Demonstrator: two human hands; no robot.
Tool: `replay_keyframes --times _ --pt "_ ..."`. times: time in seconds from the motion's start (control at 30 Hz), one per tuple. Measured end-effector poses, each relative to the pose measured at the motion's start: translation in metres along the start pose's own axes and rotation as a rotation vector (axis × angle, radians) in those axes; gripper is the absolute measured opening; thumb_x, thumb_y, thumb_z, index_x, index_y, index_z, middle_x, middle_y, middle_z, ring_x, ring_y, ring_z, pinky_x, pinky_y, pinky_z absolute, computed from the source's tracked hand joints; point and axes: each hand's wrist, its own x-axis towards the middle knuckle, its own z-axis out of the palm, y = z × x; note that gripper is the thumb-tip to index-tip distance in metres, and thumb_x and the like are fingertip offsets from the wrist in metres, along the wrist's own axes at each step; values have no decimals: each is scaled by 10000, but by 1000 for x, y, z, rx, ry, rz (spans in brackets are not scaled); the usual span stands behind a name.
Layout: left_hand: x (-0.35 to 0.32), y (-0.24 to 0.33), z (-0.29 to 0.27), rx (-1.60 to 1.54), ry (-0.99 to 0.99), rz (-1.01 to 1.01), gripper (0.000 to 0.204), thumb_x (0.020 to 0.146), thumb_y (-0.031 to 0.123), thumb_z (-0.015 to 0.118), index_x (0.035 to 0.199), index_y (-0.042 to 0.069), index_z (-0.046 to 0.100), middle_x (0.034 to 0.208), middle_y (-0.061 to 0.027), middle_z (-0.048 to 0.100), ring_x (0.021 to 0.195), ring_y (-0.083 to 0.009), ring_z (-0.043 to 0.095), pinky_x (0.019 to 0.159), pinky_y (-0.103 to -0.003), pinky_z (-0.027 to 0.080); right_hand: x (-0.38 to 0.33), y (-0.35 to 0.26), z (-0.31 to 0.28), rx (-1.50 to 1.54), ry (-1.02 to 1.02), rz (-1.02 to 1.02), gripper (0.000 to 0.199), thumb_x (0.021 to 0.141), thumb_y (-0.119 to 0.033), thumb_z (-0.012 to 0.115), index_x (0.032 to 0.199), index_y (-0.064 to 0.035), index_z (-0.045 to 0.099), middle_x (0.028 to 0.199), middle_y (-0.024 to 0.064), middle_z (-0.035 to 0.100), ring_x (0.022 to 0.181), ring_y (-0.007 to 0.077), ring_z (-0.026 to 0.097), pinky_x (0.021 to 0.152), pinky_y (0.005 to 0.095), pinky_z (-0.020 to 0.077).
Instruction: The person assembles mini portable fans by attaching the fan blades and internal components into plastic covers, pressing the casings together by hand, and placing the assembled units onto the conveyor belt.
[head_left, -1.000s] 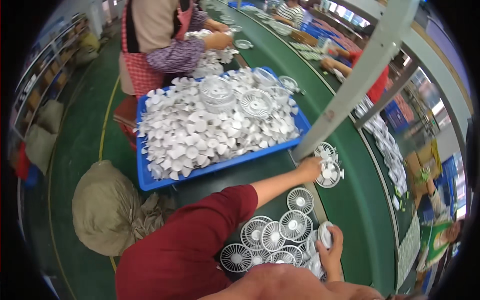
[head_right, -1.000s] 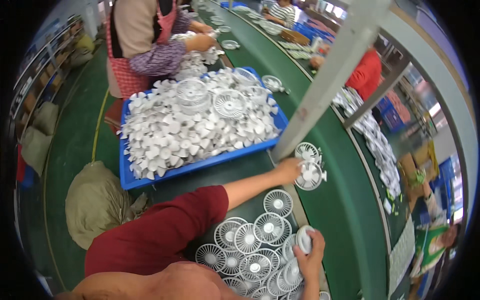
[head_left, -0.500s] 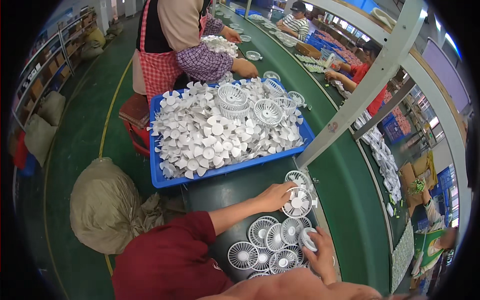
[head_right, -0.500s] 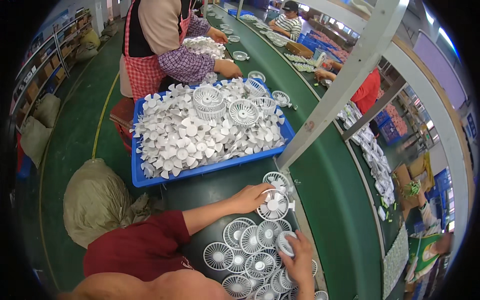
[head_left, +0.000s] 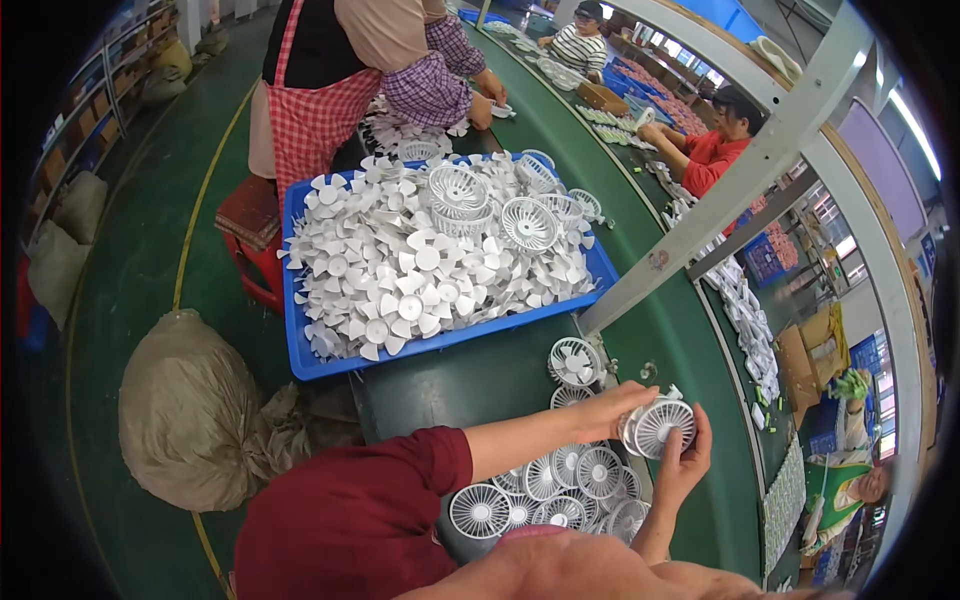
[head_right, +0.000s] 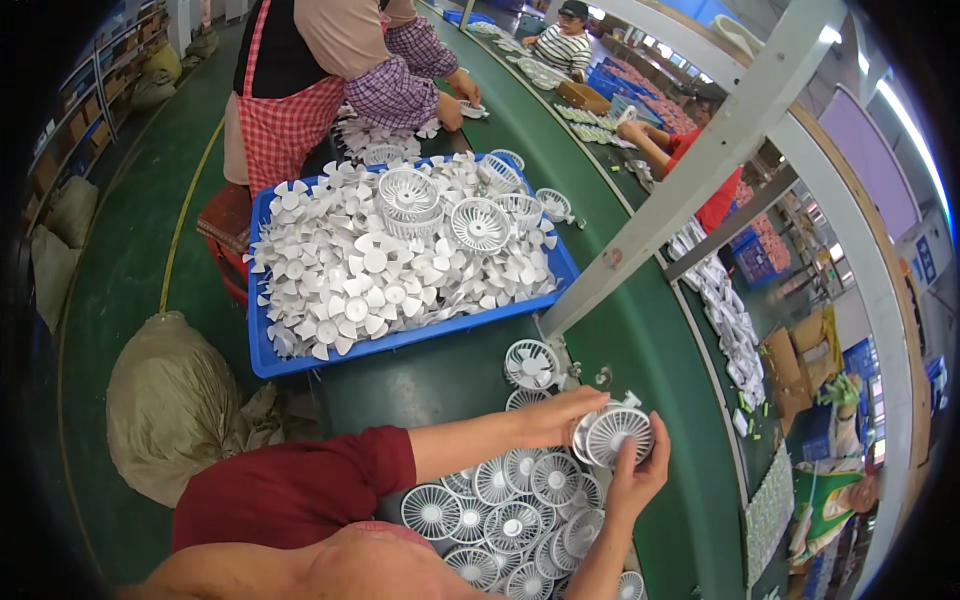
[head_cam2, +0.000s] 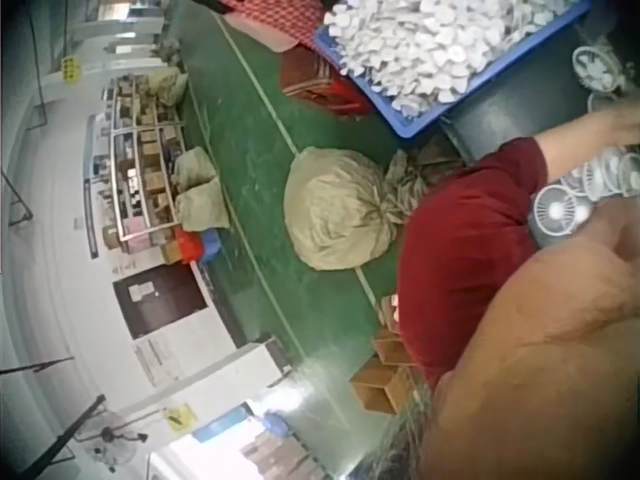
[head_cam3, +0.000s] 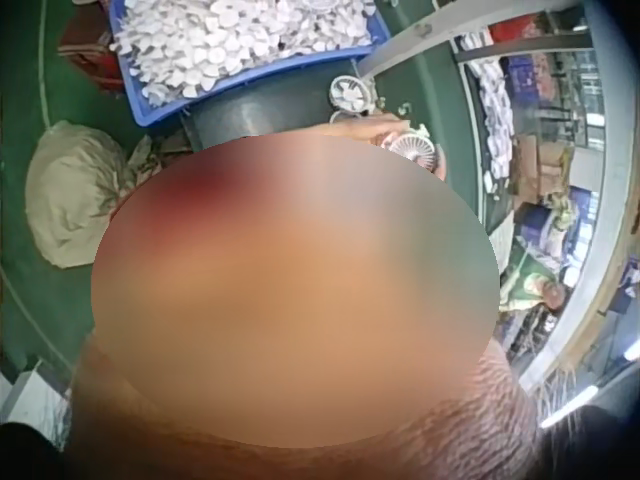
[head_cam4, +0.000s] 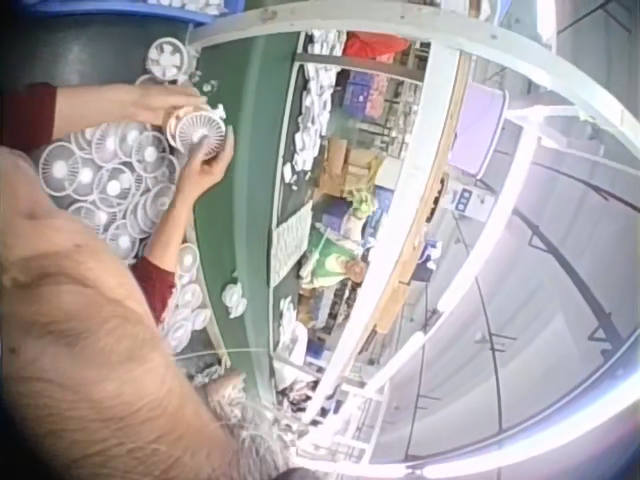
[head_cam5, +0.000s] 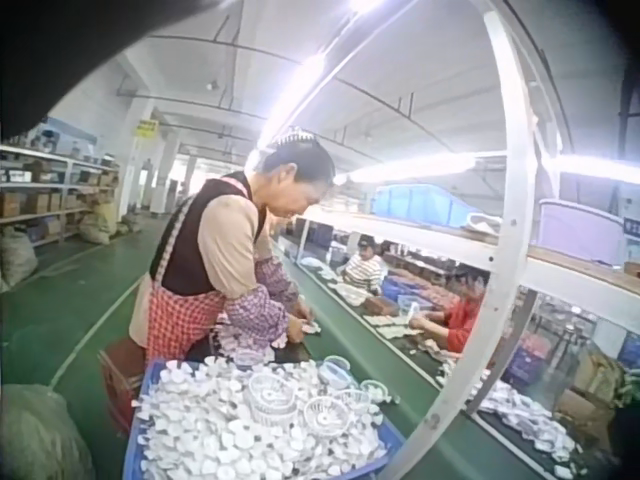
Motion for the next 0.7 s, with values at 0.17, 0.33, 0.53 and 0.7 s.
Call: replay_keyframes --times 0.17,0.33,0.53,0.7 --pt "1 11 1 9 28 -69 435 1000 499 452 1142 114 595 1057 -19 663 936 -126 653 757 -362 572 8 -10 17 -326 -47 -222 392 900 -41 510 1287 -4 554 1269 196 530 1169 324 523 953 387 433" --pt "5 10 3 -169 113 -108 375 999 467 477 1102 140 629 989 -23 681 884 -125 655 748 -293 554 12 -14 34 -493 -276 -391 566 909 -363 568 1357 -26 485 1412 225 419 1297 396 382 1065 487 314" --pt "-1 1 14 63 429 196 434 982 493 490 1223 133 524 1126 -9 586 979 -98 571 802 -288 486 8 -4 53 -379 -289 -327 902 888 -694 423 1456 0 327 1478 232 347 1354 386 352 1108 465 275" --pt "-20 0 39 521 489 530 415 1031 249 428 1400 67 376 1292 -93 494 1178 -169 499 999 -290 398 -8 -1 74 46 -179 -61 877 910 -664 375 1456 20 312 1472 206 361 1358 319 368 1102 417 295"
